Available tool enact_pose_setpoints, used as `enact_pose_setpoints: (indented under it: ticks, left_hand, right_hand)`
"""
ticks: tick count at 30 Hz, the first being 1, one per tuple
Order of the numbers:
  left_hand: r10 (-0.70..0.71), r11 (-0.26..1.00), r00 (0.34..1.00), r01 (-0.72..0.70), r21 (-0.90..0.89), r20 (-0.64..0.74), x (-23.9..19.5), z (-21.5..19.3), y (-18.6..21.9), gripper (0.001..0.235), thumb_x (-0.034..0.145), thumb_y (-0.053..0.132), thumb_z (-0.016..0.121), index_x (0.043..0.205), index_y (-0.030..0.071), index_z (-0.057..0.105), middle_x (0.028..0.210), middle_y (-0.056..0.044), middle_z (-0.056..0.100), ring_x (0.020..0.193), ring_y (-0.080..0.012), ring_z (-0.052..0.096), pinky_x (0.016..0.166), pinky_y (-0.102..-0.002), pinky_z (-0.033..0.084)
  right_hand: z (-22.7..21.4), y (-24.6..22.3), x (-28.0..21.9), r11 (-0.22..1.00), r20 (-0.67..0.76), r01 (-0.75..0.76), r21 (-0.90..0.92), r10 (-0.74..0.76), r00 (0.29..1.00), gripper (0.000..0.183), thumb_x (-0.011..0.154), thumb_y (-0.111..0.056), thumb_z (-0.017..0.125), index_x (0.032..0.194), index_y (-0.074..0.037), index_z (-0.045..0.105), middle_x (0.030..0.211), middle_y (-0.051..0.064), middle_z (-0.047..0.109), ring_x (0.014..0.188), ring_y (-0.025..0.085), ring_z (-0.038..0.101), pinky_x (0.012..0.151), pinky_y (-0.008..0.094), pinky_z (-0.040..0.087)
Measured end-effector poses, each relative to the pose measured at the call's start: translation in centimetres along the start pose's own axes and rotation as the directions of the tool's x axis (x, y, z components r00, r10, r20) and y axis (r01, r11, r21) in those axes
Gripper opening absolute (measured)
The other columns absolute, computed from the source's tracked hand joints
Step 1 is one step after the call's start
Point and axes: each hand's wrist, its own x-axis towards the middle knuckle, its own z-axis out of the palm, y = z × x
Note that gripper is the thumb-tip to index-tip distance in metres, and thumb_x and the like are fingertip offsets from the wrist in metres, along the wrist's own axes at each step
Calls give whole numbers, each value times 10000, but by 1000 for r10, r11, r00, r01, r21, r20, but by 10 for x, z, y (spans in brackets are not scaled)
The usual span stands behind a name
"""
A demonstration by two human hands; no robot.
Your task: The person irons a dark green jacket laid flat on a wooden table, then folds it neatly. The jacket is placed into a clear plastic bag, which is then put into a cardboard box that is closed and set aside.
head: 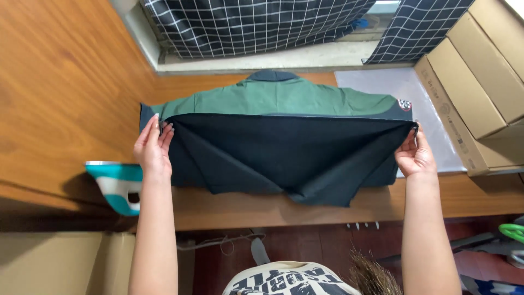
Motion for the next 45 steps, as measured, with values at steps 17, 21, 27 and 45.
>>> enact_pose_setpoints:
  ticks: [17,21,27,45]
  left_hand:
    - [-173,982,950,146,-120,-261,151,83,-71,351,961,44,915,1279,-85,845,1105,-230,868,933,-246,871,919,-308,792]
    - [-154,987,951,135,-88,-268,218,52,-139,261,1031,85,914,1278,19,859,1111,-272,866,984,-319,933,964,-437,825]
    - [-216,975,917,220,-27,-334,248,56,-165,266,1033,85,907,1284,20,850,1138,-274,872,1014,-343,934,984,-461,814]
    - [95,834,990,-22,551,-105,207,53,-184,631,1188,207,813,1708,9,516,1530,-295,729,1524,-380,636,1286,-494,574]
  right_hand:
    - [74,49,213,996,-66,3,-87,-9,998,191,970,-17,942,1103,-117,847,1087,36,942,1005,118,930,981,326,790]
    - [69,65,304,993,-58,-77,-85,72,996,184,989,79,888,1160,25,847,1103,157,937,1019,274,973,1053,513,796]
    - [91,97,346,971,-125,-126,-202,101,987,208,1009,52,858,1212,17,824,1124,141,937,983,232,976,995,436,824]
    - [77,144,217,465,446,580,-669,-373,814,377,1292,-216,687,1625,-58,611,1620,186,667,1452,307,709,1246,464,639]
